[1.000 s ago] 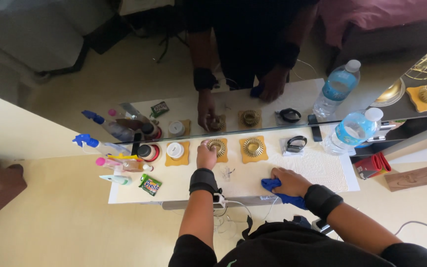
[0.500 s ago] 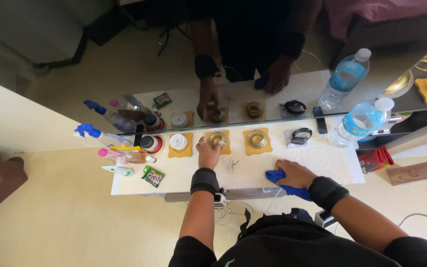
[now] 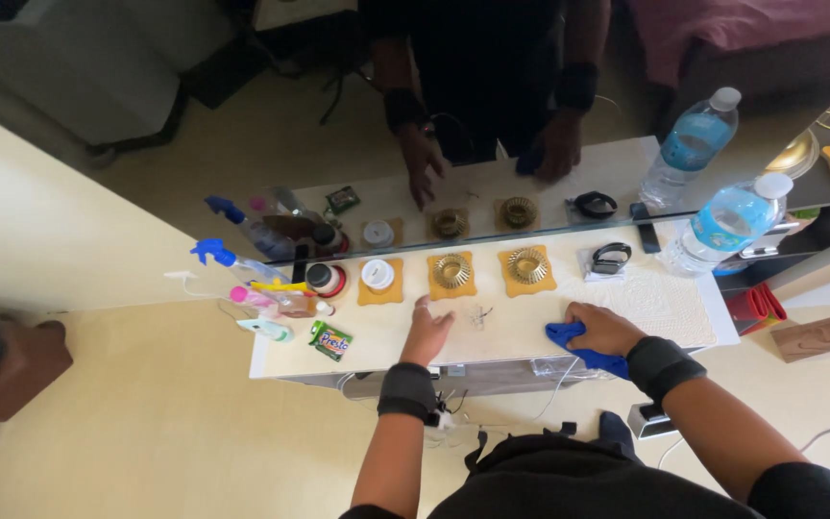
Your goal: The person cleans a white table surface using a blue cloth. They pick up and wipe various items including a small white container, a red container, a spray bottle, and a small box, then wipe the table surface itself.
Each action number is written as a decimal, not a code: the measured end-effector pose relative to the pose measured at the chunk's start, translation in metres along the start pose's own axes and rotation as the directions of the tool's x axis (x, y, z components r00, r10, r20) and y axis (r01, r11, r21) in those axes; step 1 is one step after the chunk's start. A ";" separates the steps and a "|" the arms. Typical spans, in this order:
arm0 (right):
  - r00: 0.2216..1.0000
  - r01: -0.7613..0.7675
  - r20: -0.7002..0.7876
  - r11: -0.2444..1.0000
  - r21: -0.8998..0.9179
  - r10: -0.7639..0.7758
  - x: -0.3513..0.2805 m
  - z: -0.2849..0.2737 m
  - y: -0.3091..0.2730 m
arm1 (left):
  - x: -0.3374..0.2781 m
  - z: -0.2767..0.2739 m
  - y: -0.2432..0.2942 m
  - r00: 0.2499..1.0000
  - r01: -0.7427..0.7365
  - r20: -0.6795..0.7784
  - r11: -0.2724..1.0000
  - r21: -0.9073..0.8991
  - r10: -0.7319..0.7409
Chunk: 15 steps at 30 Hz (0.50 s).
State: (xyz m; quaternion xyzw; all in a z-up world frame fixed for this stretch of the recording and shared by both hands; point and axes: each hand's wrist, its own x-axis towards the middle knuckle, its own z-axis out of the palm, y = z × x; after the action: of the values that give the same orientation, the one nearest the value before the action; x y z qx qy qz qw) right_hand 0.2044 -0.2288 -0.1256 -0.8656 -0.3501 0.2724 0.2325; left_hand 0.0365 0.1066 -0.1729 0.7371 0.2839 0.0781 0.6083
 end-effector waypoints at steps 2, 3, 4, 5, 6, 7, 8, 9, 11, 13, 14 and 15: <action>1.000 0.002 -0.005 1.000 0.008 -0.002 0.009 0.004 0.012 | -0.015 -0.013 -0.001 1.000 -0.010 0.024 1.000 0.015 0.009; 1.000 -0.002 0.007 1.000 0.016 0.002 0.010 0.011 0.019 | -0.031 -0.019 -0.007 0.999 -0.001 0.049 1.000 0.027 -0.001; 1.000 0.002 0.022 1.000 0.016 -0.003 0.006 0.007 0.012 | -0.041 -0.026 -0.009 0.999 0.011 0.040 1.000 0.024 -0.012; 0.999 -0.028 0.017 1.000 0.014 0.028 0.003 0.004 0.006 | -0.051 -0.034 -0.012 1.000 0.002 0.029 1.000 0.016 -0.002; 0.998 -0.058 0.012 0.998 0.011 0.058 0.001 0.001 -0.001 | -0.060 -0.043 -0.015 1.000 -0.008 0.019 1.000 0.009 0.008; 0.998 -0.048 0.030 0.999 0.004 0.047 0.001 0.000 -0.004 | -0.067 -0.052 -0.021 1.000 0.005 0.001 1.000 0.002 -0.005; 0.995 -0.081 0.050 0.997 0.009 0.081 0.001 -0.001 -0.007 | -0.073 -0.061 -0.027 0.999 -0.003 -0.032 1.000 -0.002 0.002; 0.991 -0.117 0.065 0.993 0.012 0.116 0.001 -0.004 -0.008 | -0.077 -0.068 -0.032 0.998 -0.013 -0.063 1.000 -0.005 0.013; 0.984 -0.153 0.095 0.988 -0.004 0.153 0.002 -0.004 -0.013 | -0.085 -0.082 -0.038 0.992 -0.008 -0.128 1.000 -0.009 0.007; 0.973 -0.194 0.120 0.981 -0.018 0.195 0.002 -0.005 -0.014 | -0.088 -0.092 -0.046 0.983 -0.003 -0.186 1.000 -0.011 0.001; 0.972 -0.197 0.124 0.980 -0.037 0.200 0.002 -0.005 -0.014 | -0.089 -0.094 -0.053 0.962 -0.109 -0.252 0.994 -0.001 0.105; 0.971 -0.201 0.125 0.978 -0.054 0.206 0.003 -0.005 -0.013 | -0.086 -0.096 -0.059 0.926 -0.214 -0.314 0.977 0.018 0.208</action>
State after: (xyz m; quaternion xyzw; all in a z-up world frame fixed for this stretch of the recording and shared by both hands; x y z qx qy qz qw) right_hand 0.2035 -0.2195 -0.1149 -0.8820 -0.2793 0.3432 0.1624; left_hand -0.0980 0.1497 -0.1845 0.7363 0.2956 0.2617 0.5495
